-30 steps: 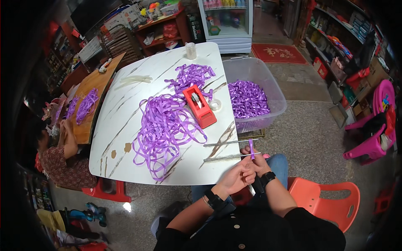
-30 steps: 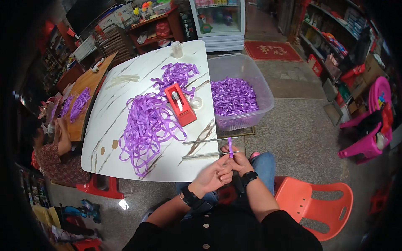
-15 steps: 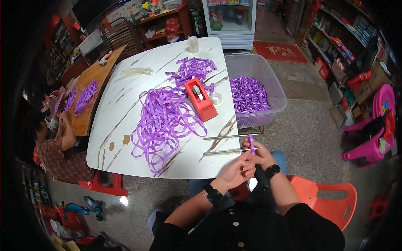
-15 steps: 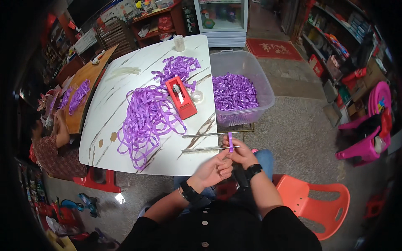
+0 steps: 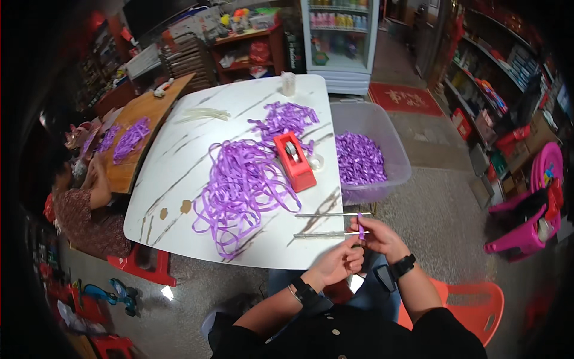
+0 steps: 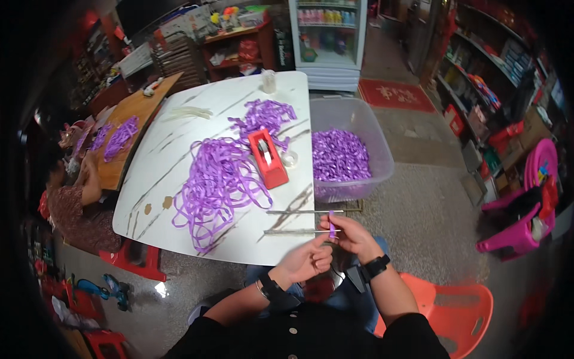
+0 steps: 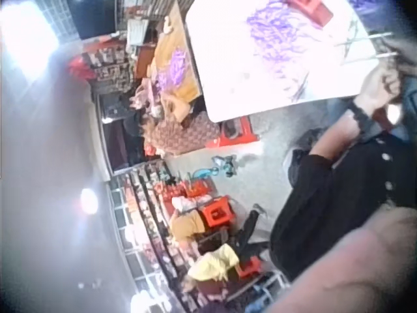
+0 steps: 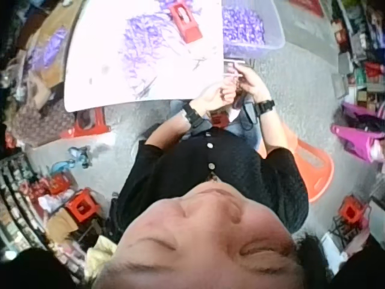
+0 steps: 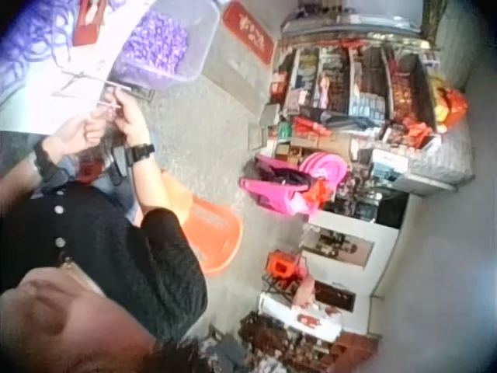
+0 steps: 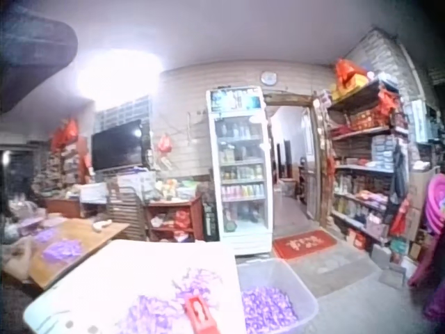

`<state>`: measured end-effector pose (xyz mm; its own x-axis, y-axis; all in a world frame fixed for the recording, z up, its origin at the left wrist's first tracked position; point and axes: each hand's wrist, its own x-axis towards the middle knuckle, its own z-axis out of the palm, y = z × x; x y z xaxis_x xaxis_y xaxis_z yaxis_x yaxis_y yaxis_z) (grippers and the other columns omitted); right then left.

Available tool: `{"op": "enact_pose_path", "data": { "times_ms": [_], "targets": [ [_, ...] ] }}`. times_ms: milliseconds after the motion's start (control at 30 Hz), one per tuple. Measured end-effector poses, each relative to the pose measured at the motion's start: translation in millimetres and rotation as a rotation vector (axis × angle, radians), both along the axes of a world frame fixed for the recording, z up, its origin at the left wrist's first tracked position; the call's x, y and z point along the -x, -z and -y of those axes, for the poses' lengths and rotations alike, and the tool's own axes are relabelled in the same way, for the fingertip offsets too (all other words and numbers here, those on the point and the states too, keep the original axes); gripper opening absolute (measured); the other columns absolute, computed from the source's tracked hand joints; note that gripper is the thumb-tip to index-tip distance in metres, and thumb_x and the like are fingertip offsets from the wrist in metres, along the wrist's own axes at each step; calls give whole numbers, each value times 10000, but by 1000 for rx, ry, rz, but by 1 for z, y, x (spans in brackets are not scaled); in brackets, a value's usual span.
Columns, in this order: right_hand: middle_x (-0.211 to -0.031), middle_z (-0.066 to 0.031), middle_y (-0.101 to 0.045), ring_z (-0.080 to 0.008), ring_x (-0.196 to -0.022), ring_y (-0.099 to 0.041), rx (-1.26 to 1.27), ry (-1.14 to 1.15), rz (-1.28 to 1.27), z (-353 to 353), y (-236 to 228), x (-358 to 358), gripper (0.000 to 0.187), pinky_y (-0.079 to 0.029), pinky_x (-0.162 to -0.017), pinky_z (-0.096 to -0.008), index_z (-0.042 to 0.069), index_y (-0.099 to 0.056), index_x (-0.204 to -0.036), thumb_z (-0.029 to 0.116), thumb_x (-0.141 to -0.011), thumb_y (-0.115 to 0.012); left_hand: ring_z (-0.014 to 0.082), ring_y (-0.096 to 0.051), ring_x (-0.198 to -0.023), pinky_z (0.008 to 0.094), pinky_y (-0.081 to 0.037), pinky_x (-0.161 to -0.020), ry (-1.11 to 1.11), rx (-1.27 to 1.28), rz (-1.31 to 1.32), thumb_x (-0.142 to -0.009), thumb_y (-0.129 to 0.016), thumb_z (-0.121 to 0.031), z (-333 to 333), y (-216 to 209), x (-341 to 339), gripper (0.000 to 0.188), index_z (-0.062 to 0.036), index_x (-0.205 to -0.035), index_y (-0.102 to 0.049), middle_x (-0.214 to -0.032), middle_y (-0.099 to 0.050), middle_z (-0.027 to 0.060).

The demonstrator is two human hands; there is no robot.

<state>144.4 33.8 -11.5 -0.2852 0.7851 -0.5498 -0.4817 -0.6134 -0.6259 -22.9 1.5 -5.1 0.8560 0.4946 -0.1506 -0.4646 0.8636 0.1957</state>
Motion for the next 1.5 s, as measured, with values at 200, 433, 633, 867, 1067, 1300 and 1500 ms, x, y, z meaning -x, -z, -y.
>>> {"op": "enact_pose_path", "data": {
  "times_ms": [200,433,633,867,1067,1300,1500],
  "targets": [
    [-796,-33,-603,-164,-823,-575,-101,-36,5,-5,5,2,271,-463,-716,-286,23,-551,-1008,250,-879,-479,94,-349,-599,206,-290,-535,124,-42,-123,-864,-371,-131,3,-19,21,362,-99,-1224,-372,-655,-310,-15],
    [-651,-2,-525,-172,-725,-565,-75,-37,-104,-16,11,0,202,-467,-629,-280,50,-525,-836,238,-884,-471,93,-316,-555,223,-279,-525,-163,-307,-298,-890,-368,-194,-21,-33,84,269,6,-1008,-502,-596,-290,-29],
    [-582,4,-488,-164,-666,-541,-79,1,-79,-9,12,-23,135,-445,-593,-305,85,-508,-756,181,-850,-508,127,-371,-619,242,-346,-606,-352,-62,16,-893,-370,-193,-33,5,95,202,-45,-795,-467,-620,-354,-5],
    [-676,41,-490,-37,-585,-431,-475,282,737,-8,-39,-136,159,-332,-519,-193,82,-556,-776,219,-847,-518,129,-337,-617,256,-340,-619,-286,-43,-95,-898,-322,-172,-26,-13,97,231,-44,-748,-443,-626,-313,-6],
    [-660,43,-488,-48,-608,-444,-862,-255,1090,-105,-134,-73,167,-353,-554,-201,18,-574,-781,171,-830,-527,132,-347,-622,264,-341,-622,-325,-72,-80,-904,-325,-180,-25,-8,99,233,-44,-754,-441,-630,-316,-5],
    [-767,-10,-562,-87,-712,-508,-1194,-319,1088,-234,-165,44,222,-405,-649,-227,-23,-581,-890,184,-820,-547,134,-347,-611,261,-338,-616,-324,-87,-33,-903,-320,-193,-29,-11,96,248,-39,-738,-423,-626,-324,0],
    [-797,-43,-620,-114,-741,-559,-1266,-828,938,-213,-143,155,173,-444,-675,-258,21,-610,-886,167,-797,-579,129,-328,-597,253,-326,-598,-314,-96,-38,-901,-326,-197,-27,-12,97,265,-50,-689,-385,-625,-338,10]
  ]
}}
